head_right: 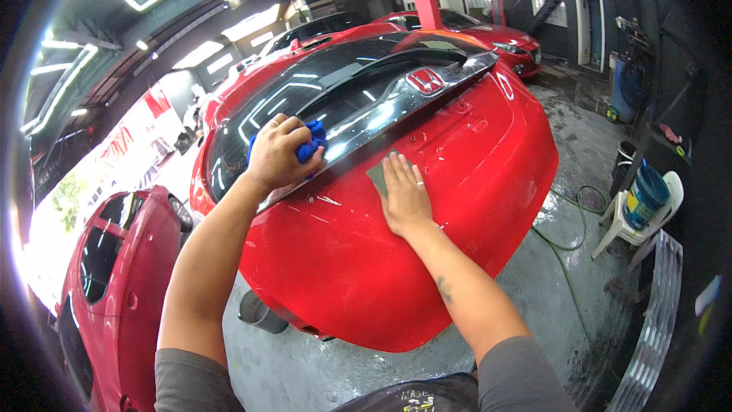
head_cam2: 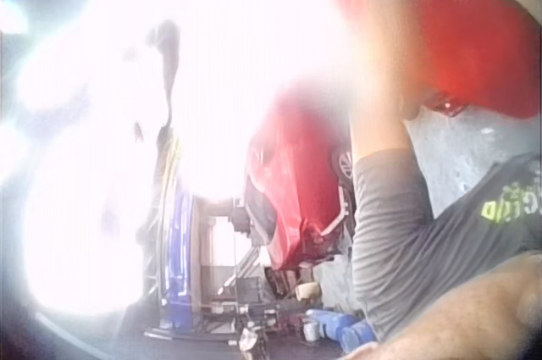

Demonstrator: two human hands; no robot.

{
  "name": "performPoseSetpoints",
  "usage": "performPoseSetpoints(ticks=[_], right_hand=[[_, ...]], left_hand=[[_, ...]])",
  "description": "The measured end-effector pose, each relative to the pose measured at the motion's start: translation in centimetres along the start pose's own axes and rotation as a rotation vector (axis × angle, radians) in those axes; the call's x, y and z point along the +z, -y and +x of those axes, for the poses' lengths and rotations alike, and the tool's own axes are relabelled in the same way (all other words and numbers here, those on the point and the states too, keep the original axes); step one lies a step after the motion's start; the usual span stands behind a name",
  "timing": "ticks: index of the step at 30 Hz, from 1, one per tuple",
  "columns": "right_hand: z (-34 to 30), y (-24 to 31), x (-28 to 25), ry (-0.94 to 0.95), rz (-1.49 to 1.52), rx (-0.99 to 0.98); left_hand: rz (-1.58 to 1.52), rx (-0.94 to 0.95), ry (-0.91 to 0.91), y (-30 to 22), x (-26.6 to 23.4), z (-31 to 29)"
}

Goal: The person scrubs the rear trunk of a red Honda with a green abrasive pad while holding a blue microfiber cloth. They repeatedly dip the pad into a bucket of water and continue scrubbing the surface in circular and linear motions.

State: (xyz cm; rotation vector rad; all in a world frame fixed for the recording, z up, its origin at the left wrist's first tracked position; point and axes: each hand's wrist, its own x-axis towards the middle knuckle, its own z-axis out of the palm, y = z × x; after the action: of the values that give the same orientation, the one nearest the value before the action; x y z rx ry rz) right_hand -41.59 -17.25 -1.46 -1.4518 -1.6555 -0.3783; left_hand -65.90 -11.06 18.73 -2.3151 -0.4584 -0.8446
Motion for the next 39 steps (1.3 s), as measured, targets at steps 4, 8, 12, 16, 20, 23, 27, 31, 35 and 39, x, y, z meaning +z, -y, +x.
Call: performPoseSetpoints(ticks=[4,8,12,16,20,23,27,31,35,39], right_hand=[[-0.6,9.8,-0.8,0.309,0.158,-0.041],[-1.5,9.7,-0.6,0.236,-0.078,-0.206],[2.8,2.2,-2.7,0.268,-0.145,0.274],[0.7,11.1,-1.8,0.35,-0.096,0.015],[0.4,9.3,-0.6,0.281,-0.209,-0.08],[4.9,5.5,-1.8,0.274,-0.201,0.261],[1.5,11.7,-1.9,0.392,-0.241,-0.014],[1.7,9.8,-2.2,0.403,-0.327,-0.029],[6.4,7.5,-3.8,0.416,-0.141,0.384],[-0.1,12.0,0.0,0.277,-0.224,-0.066]], left_hand=[[-0.121,-0.191,-0.062,0.5,1.2,-2.5],[-0.136,-0.172,-0.116,0.3,2.4,-2.0],[-0.125,-0.222,-0.115,0.1,1.8,-2.4],[-0.107,-0.25,-0.087,0.8,1.7,-3.0],[-0.102,-0.242,-0.098,0.6,2.2,-2.5],[-0.1,-0.25,-0.102,0.2,2.0,-2.3],[-0.097,-0.283,-0.071,0.2,1.8,-2.7],[-0.095,-0.243,-0.103,0.4,2.1,-3.0],[-0.092,-0.259,-0.102,0.4,2.3,-2.7],[-0.113,-0.266,-0.092,0.4,2.5,-2.5]])
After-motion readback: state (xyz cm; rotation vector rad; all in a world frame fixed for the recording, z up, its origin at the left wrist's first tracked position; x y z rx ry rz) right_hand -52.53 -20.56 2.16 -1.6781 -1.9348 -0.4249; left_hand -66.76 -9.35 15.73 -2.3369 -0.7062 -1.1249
